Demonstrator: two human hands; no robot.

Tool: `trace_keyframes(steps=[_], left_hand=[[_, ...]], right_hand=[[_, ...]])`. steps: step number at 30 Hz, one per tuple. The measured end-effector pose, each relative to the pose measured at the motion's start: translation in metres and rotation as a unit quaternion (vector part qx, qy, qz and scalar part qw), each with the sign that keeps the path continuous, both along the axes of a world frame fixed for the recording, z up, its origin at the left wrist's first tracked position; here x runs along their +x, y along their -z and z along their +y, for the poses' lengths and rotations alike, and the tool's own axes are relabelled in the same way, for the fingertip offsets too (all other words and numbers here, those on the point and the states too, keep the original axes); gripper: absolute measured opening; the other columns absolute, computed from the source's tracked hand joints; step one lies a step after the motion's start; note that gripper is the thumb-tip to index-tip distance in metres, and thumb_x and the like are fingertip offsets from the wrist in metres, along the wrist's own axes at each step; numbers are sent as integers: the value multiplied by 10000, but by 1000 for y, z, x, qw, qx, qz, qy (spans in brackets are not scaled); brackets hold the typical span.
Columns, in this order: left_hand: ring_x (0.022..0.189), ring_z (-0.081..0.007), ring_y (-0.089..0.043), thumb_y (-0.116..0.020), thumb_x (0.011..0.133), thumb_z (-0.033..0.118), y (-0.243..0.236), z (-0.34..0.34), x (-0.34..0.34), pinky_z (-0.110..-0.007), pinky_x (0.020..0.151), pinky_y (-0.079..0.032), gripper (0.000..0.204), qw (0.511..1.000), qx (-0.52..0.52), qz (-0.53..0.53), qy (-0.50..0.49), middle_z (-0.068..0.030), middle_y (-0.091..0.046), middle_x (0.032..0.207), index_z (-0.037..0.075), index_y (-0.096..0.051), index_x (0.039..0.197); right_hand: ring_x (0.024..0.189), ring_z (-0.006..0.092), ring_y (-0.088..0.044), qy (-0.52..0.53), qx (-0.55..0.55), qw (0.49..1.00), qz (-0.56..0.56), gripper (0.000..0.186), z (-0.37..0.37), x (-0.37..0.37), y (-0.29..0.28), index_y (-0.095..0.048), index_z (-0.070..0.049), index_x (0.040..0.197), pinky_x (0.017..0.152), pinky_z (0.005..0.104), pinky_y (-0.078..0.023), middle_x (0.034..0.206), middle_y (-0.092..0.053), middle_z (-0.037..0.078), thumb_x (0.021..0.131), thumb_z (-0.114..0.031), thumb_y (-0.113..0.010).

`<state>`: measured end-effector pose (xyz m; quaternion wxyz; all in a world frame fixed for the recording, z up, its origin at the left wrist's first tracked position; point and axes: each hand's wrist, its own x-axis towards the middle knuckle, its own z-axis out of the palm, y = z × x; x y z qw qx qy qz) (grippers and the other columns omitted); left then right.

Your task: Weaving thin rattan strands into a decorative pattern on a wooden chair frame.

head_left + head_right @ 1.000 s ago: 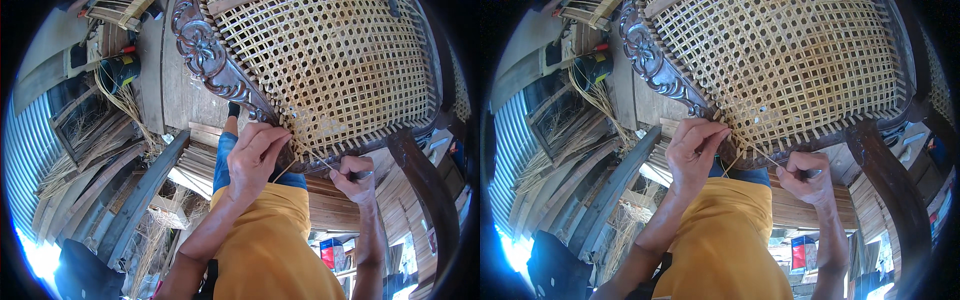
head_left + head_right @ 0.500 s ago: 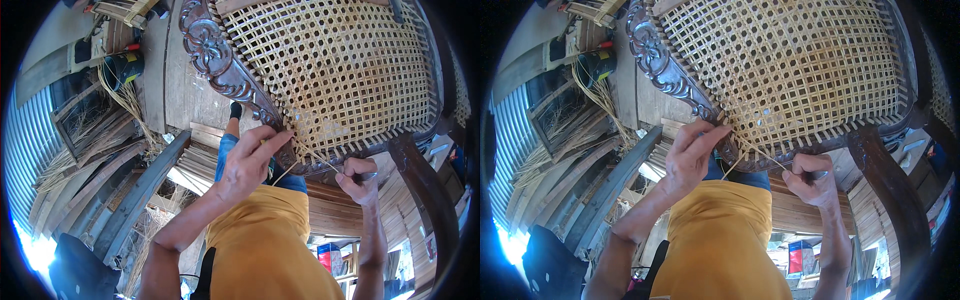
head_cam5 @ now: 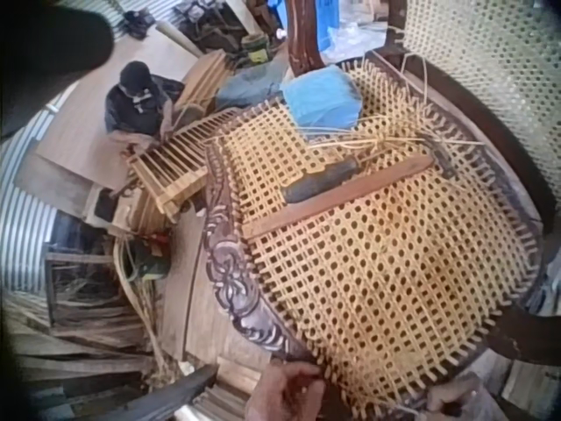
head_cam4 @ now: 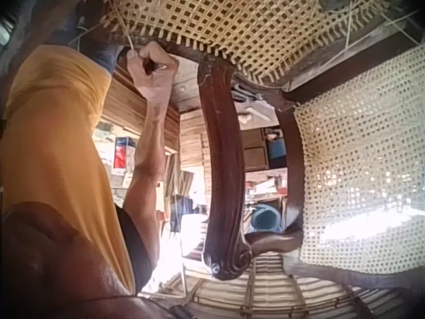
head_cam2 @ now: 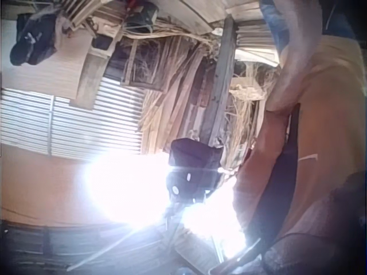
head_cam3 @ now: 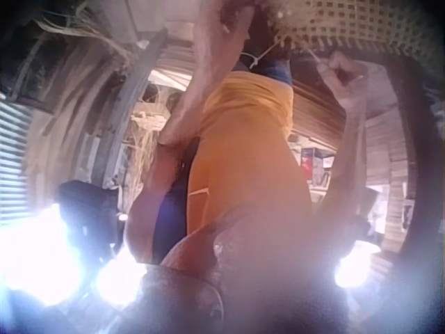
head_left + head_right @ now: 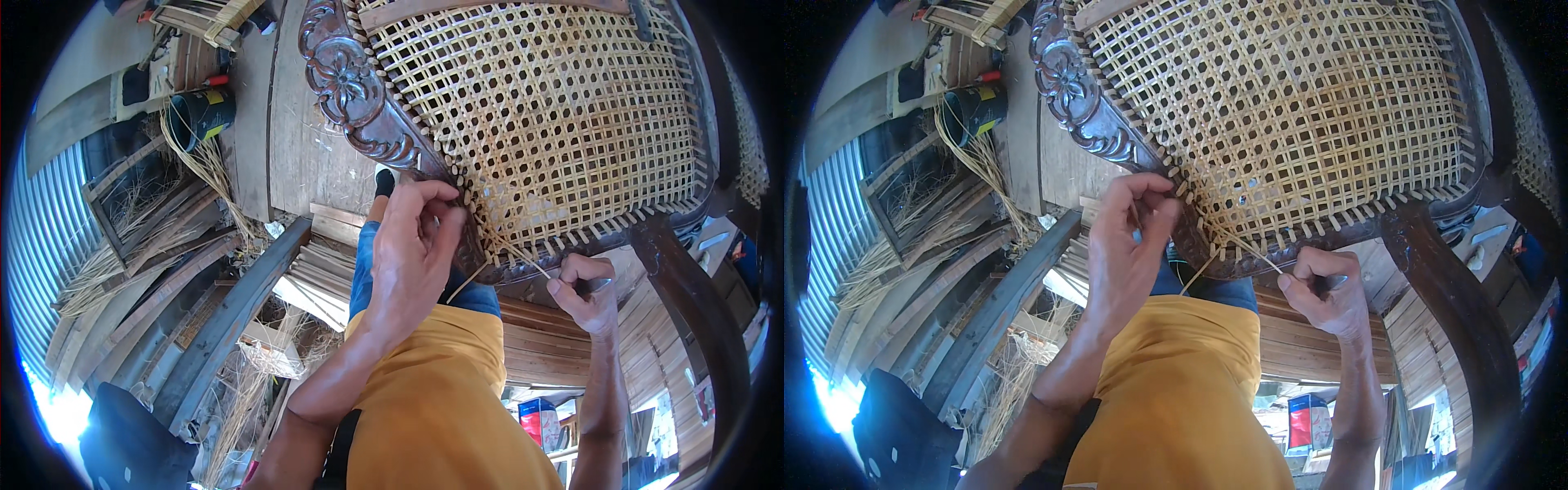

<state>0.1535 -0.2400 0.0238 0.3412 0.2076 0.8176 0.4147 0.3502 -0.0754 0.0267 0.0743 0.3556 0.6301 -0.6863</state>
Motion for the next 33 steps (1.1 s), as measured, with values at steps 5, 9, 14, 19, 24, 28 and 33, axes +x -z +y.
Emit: trace_keyframes(steps=[5, 9, 14, 19, 24, 28, 33], left_hand=[[893, -149, -631, -549, 913, -96, -21, -13, -5, -239, 840, -487, 301, 979, 57, -190, -46, -99, -588, 1084, -14, -512, 1201], [983, -177, -643, -614, 878, -102, -24, -10, 1, -334, 986, -462, 252, 935, 167, -247, -193, -109, -608, 1136, -16, -590, 1113], [926, -180, -663, -668, 841, -104, -1, -16, 12, -378, 1022, -437, 184, 987, 146, -40, -62, -78, -663, 1001, 1, -652, 991], [934, -155, -663, -683, 824, -118, 16, -10, 30, -376, 1012, -424, 185, 979, 170, 0, -113, -62, -702, 939, 22, -642, 938], [925, -152, -679, -688, 823, -118, 19, -9, 30, -373, 958, -475, 216, 974, 166, 150, -46, -83, -701, 959, 1, -616, 987], [917, -160, -691, -707, 829, -82, 17, -5, 32, -298, 873, -517, 286, 965, 157, 207, -39, -97, -691, 990, -27, -562, 1069], [866, -166, -695, -720, 825, -56, 16, -1, 28, -246, 779, -531, 338, 959, 136, 248, 5, -102, -684, 985, -22, -502, 1081]], right_hand=[[552, 61, -345, -28, 41, 998, -34, 312, -2, -6, -11, -443, -37, 611, 490, 259, -261, 562, -425, -15, 802, -37, -689], [578, 52, -347, -15, 41, 998, -34, 301, -3, -5, -10, -450, -28, 624, 503, 253, -266, 577, -424, -23, 815, -36, -683], [539, 44, -368, -9, 75, 997, -26, 279, -5, -6, -8, -477, -19, 635, 477, 254, -294, 544, -436, -20, 812, -41, -692], [541, 41, -376, -12, 94, 995, -39, 280, -9, -9, -10, -483, -10, 641, 479, 248, -299, 547, -444, -19, 821, -52, -693], [533, 40, -393, -5, 91, 995, -41, 277, -10, -8, -8, -494, -4, 647, 479, 244, -310, 547, -456, -14, 822, -63, -701], [524, 39, -403, -12, 94, 995, -33, 268, -10, -8, -6, -507, -3, 652, 476, 243, -316, 545, -469, -10, 824, -69, -703], [592, 55, -374, -10, 63, 997, -52, 260, -9, -12, -12, -480, -3, 655, 522, 244, -309, 595, -452, -11, 812, -26, -687]])
